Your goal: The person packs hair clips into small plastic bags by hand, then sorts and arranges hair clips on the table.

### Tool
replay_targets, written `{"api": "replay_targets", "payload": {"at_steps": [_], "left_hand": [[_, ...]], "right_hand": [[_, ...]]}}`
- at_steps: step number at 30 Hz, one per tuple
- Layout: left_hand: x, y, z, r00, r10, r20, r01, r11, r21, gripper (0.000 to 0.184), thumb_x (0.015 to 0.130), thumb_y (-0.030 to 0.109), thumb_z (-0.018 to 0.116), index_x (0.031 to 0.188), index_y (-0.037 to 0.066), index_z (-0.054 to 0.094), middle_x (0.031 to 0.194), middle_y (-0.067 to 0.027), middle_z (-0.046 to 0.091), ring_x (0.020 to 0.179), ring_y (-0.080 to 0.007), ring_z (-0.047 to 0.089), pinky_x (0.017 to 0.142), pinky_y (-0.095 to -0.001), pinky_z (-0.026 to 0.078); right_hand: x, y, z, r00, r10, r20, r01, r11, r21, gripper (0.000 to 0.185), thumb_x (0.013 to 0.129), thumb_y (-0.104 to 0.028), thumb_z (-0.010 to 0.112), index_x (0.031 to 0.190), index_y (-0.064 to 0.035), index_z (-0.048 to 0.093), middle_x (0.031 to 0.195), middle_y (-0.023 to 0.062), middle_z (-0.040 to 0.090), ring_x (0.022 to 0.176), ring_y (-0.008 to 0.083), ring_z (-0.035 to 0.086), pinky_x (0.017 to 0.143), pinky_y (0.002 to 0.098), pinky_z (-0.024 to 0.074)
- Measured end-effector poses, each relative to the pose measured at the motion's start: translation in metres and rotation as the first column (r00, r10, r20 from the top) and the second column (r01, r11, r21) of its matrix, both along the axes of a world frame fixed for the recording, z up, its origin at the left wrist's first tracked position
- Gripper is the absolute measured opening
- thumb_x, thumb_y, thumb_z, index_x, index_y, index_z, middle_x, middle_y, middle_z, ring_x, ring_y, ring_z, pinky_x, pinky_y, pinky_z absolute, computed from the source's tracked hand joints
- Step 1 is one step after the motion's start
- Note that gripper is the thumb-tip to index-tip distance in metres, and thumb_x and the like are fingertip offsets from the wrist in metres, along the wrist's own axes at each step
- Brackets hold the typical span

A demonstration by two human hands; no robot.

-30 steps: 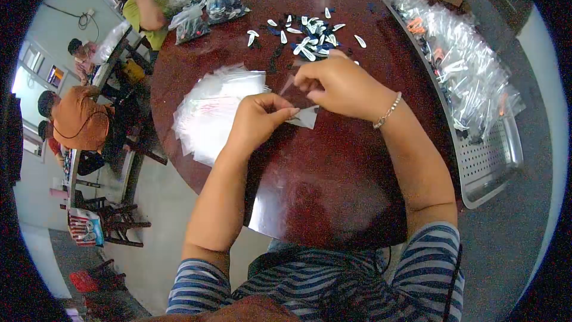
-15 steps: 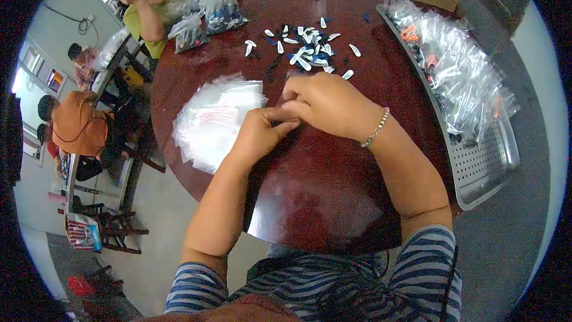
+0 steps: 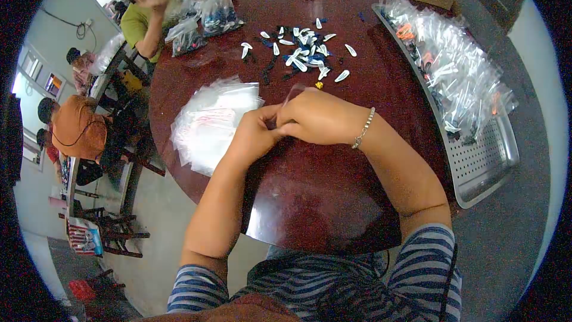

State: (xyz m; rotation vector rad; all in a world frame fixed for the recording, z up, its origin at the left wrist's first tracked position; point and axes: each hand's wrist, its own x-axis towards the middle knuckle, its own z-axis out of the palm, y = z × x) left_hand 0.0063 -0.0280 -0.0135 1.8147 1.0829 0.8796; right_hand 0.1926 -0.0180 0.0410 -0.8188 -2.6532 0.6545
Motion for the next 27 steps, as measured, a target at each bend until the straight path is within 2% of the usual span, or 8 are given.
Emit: {"api": "replay_targets", "payload": {"at_steps": [1,3,7,9,14,16,19,27], "left_hand": [[0.000,-0.001,0.002,0.999,-0.021,-0.027,0.021,1.000,0.007,0.030,0.078,0.004,0.069,0.108,0.001,0.065,0.093,-0.0096,0.070,0.084,-0.0122,0.062,0.078,-0.0284,0.049],[-0.001,-0.001,-0.001,1.000,-0.025,-0.016,0.025,0.999,0.021,0.034,0.077,0.003,0.069,0.111,0.002,0.064,0.094,-0.0102,0.069,0.085,-0.0123,0.062,0.078,-0.0286,0.049],[-0.002,0.001,-0.003,0.997,-0.070,0.034,0.069,0.997,0.038,0.043,0.076,0.001,0.069,0.118,0.003,0.060,0.097,-0.0113,0.069,0.087,-0.0134,0.062,0.080,-0.0296,0.049],[-0.001,0.000,-0.002,0.995,-0.099,0.028,0.097,0.994,0.044,0.047,0.076,0.003,0.070,0.121,0.004,0.059,0.100,-0.0107,0.069,0.090,-0.0131,0.062,0.082,-0.0295,0.049],[-0.005,-0.003,0.013,0.979,-0.197,0.056,0.197,0.980,0.005,0.062,0.074,0.006,0.076,0.131,0.003,0.050,0.114,-0.0078,0.065,0.101,-0.0121,0.058,0.088,-0.0293,0.047],[-0.007,-0.001,0.011,0.942,-0.269,0.202,0.298,0.946,-0.128,0.070,0.070,0.004,0.079,0.133,-0.001,0.047,0.125,-0.0071,0.058,0.114,-0.0144,0.053,0.100,-0.0310,0.041],[-0.009,0.000,0.013,0.865,-0.337,0.373,0.439,0.867,-0.237,0.064,0.073,0.003,0.077,0.131,0.001,0.049,0.117,-0.0029,0.060,0.107,-0.0101,0.053,0.093,-0.0279,0.043],[-0.010,0.003,0.006,0.877,-0.263,0.401,0.401,0.861,-0.313,0.041,0.076,0.001,0.074,0.114,0.003,0.059,0.102,0.0007,0.063,0.095,-0.0074,0.056,0.086,-0.0252,0.045]], "right_hand": [[-0.001,-0.001,0.000,1.000,0.000,0.000,0.000,1.000,0.000,0.020,0.081,-0.015,0.060,0.096,-0.0034,0.066,0.093,0.0182,0.066,0.088,0.0355,0.063,0.079,0.0431,0.0490],[-0.003,-0.006,0.000,0.996,-0.087,-0.019,0.088,0.995,0.038,0.021,0.085,-0.016,0.061,0.102,-0.0051,0.065,0.100,0.0118,0.066,0.090,0.0284,0.059,0.092,0.0429,0.0417],[-0.009,-0.013,0.004,0.995,-0.095,-0.034,0.098,0.992,0.083,0.019,0.085,-0.016,0.061,0.099,-0.0045,0.065,0.098,0.0111,0.066,0.091,0.0287,0.059,0.095,0.0457,0.0393],[-0.010,-0.015,0.007,0.992,0.029,0.121,-0.043,0.993,0.112,0.015,0.085,-0.015,0.059,0.094,-0.0040,0.064,0.094,0.0116,0.065,0.090,0.0295,0.059,0.096,0.0471,0.0377],[-0.009,-0.014,0.002,0.989,0.088,0.116,-0.101,0.988,0.117,0.012,0.086,-0.014,0.055,0.089,-0.0042,0.062,0.089,0.0125,0.063,0.089,0.0299,0.058,0.095,0.0449,0.0373],[-0.008,-0.015,0.004,0.991,0.107,0.082,-0.119,0.979,0.164,0.011,0.087,-0.013,0.054,0.088,-0.0043,0.061,0.088,0.0124,0.063,0.088,0.0297,0.058,0.095,0.0443,0.0369],[-0.007,-0.019,0.015,0.989,0.120,0.086,-0.129,0.986,0.108,0.011,0.088,-0.013,0.053,0.087,-0.0046,0.060,0.086,0.0119,0.062,0.086,0.0293,0.058,0.096,0.0440,0.0361],[-0.001,-0.014,0.017,0.991,0.120,0.056,-0.123,0.992,0.041,0.011,0.087,-0.012,0.053,0.089,-0.0041,0.061,0.089,0.0128,0.063,0.090,0.0294,0.058,0.096,0.0426,0.0359]]}}
